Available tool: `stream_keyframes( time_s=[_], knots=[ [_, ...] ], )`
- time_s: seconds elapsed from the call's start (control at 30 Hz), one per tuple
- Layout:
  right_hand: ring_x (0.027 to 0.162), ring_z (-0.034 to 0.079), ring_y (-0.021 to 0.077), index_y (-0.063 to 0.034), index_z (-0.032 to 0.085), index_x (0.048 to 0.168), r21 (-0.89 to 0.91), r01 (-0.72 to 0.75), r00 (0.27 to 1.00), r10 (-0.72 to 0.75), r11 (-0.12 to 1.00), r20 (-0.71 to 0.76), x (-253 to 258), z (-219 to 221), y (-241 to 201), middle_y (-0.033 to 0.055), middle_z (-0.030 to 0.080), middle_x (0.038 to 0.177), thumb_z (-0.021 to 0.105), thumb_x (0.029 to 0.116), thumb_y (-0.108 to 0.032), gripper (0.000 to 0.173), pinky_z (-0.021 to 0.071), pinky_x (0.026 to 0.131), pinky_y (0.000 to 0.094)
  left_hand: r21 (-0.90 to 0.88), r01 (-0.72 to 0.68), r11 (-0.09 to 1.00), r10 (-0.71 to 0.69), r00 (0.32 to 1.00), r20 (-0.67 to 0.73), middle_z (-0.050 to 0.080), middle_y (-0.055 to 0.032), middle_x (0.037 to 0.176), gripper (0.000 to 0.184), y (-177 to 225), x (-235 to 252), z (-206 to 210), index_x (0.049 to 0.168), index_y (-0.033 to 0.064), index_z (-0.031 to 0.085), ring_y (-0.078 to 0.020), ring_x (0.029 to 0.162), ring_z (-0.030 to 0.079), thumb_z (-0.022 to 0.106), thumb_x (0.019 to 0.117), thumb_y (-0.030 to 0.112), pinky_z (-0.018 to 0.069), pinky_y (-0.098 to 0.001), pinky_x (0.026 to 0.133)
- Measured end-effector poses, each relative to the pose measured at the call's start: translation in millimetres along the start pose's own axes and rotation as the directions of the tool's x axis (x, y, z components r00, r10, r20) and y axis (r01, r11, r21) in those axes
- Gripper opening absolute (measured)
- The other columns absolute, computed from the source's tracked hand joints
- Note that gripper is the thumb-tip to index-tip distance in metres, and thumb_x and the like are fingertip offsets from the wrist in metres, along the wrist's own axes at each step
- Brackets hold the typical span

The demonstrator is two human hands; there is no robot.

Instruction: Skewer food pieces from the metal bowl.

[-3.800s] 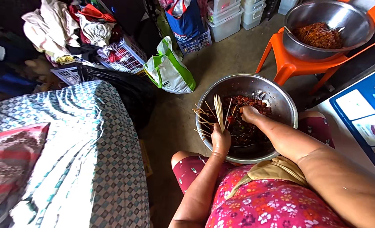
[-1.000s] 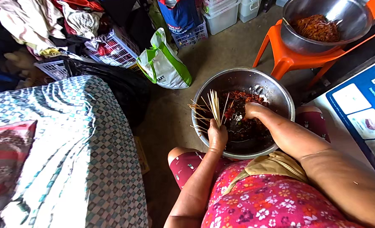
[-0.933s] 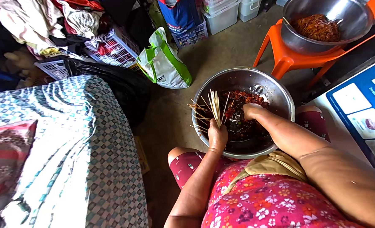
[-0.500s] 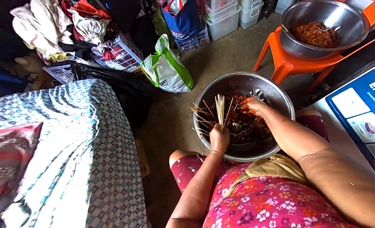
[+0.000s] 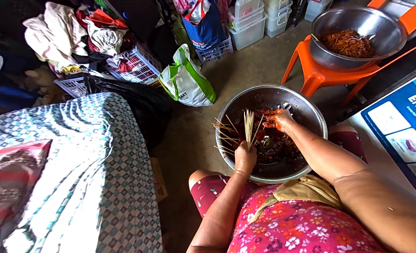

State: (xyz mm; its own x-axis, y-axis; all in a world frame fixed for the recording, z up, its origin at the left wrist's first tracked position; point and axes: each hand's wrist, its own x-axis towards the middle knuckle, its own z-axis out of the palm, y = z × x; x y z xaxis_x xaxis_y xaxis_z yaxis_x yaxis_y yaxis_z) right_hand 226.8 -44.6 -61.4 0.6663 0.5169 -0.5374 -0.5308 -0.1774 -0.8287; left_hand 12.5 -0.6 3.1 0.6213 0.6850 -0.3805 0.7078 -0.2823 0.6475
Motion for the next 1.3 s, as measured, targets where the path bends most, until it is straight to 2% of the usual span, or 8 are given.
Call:
stream_keyframes(
  time_s=[0.23, 0.33, 0.5, 0.63, 0.8, 1.17, 1.23, 1.3],
  knots=[
    [0.082, 0.069, 0.0271, 0.0061, 0.052, 0.123, 0.039, 0.027, 0.998, -0.029, 0.999, 0.053, -5.1, 3.9, -6.6, 0.02, 0.061, 0.111, 0.057, 0.0948, 0.012, 0.029, 0.0625, 0.073, 0.0441, 0.019, 0.001, 1.0, -0.001, 1.0, 0.006, 0.068, -0.0167, 0.098, 0.023, 0.2, 0.6, -0.7, 0.115, -0.0006, 0.063, -0.028, 0.093, 0.067, 0.054, 0.103, 0.017, 0.0533, -0.0467, 0.087],
    [0.081, 0.069, 0.0262, 0.0061, 0.052, 0.126, 0.051, 0.009, 0.997, -0.013, 0.999, 0.072, -7.9, 5.1, -7.1, 0.0192, 0.062, 0.109, 0.057, 0.0967, 0.009, 0.029, 0.0624, 0.072, 0.0434, 0.012, -0.007, 1.0, 0.007, 1.0, -0.002, 0.067, -0.0166, 0.097, 0.022, 0.0, 0.3, -0.6, 0.113, -0.0013, 0.064, -0.0279, 0.092, 0.067, 0.055, 0.1023, 0.016, 0.0531, -0.0468, 0.086],
    [0.079, 0.067, 0.0243, -0.0017, 0.05, 0.137, 0.151, -0.11, 0.987, 0.091, 0.982, 0.13, -3.7, 3.4, -3.5, 0.0156, 0.061, 0.107, 0.053, 0.1022, 0.0, 0.035, 0.0606, 0.072, 0.0419, -0.001, -0.018, 1.0, 0.018, 1.0, -0.011, 0.067, -0.017, 0.096, 0.022, 0.9, -1.9, -1.1, 0.113, -0.0018, 0.064, -0.028, 0.091, 0.067, 0.055, 0.1024, 0.016, 0.053, -0.0466, 0.086],
    [0.078, 0.066, 0.0217, -0.0031, 0.046, 0.134, 0.163, -0.206, 0.971, 0.18, 0.965, 0.157, -13.1, 6.7, -7.2, 0.0131, 0.061, 0.099, 0.052, 0.105, -0.008, 0.03, 0.0597, 0.072, 0.0372, -0.016, -0.019, 1.0, 0.018, 1.0, -0.02, 0.067, -0.016, 0.094, 0.022, 0.4, -2.0, -0.5, 0.113, -0.0021, 0.063, -0.0267, 0.089, 0.067, 0.054, 0.1032, 0.016, 0.0532, -0.0455, 0.084],
    [0.077, 0.063, 0.019, -0.0014, 0.046, 0.136, 0.114, -0.182, 0.977, 0.166, 0.977, 0.131, -27.6, 18.5, -6.0, 0.0128, 0.06, 0.1, 0.054, 0.1054, -0.011, 0.033, 0.0567, 0.07, 0.0346, -0.032, -0.019, 0.999, 0.018, 0.999, -0.047, 0.067, -0.0168, 0.095, 0.023, 0.6, -2.5, 1.1, 0.115, -0.0025, 0.063, -0.0271, 0.089, 0.067, 0.053, 0.1033, 0.014, 0.0537, -0.0456, 0.084],
    [0.081, 0.066, 0.0214, 0.0014, 0.048, 0.133, 0.045, -0.203, 0.948, 0.185, 0.978, 0.26, -35.1, 22.3, -2.8, 0.0141, 0.063, 0.103, 0.05, 0.1076, -0.015, 0.03, 0.0593, 0.076, 0.0386, -0.06, -0.016, 0.998, 0.012, 0.998, -0.069, 0.068, -0.0162, 0.097, 0.023, -0.2, -1.1, 1.2, 0.115, -0.0024, 0.063, -0.0262, 0.091, 0.067, 0.054, 0.1032, 0.014, 0.0535, -0.0442, 0.086],
    [0.084, 0.066, 0.0229, 0.0019, 0.047, 0.138, -0.081, -0.109, 0.971, 0.123, 0.991, 0.207, -26.1, 11.9, -5.4, 0.0156, 0.061, 0.109, 0.053, 0.1079, -0.021, 0.038, 0.0588, 0.078, 0.041, -0.055, -0.003, 0.999, -0.001, 0.997, -0.076, 0.067, -0.0164, 0.097, 0.023, -0.3, -1.5, 1.2, 0.115, -0.0025, 0.063, -0.0258, 0.091, 0.067, 0.054, 0.1035, 0.015, 0.0536, -0.0439, 0.086],
    [0.084, 0.068, 0.0247, 0.002, 0.05, 0.14, -0.222, -0.026, 0.996, 0.044, 0.975, 0.078, -14.6, -1.2, -11.0, 0.0206, 0.064, 0.116, 0.056, 0.1069, -0.022, 0.041, 0.0591, 0.076, 0.0405, -0.052, 0.004, 0.999, -0.008, 0.996, -0.086, 0.067, -0.0165, 0.097, 0.023, -0.9, -0.7, 1.2, 0.115, -0.0022, 0.063, -0.0259, 0.091, 0.067, 0.054, 0.1036, 0.015, 0.0536, -0.0442, 0.086]
  ],
)
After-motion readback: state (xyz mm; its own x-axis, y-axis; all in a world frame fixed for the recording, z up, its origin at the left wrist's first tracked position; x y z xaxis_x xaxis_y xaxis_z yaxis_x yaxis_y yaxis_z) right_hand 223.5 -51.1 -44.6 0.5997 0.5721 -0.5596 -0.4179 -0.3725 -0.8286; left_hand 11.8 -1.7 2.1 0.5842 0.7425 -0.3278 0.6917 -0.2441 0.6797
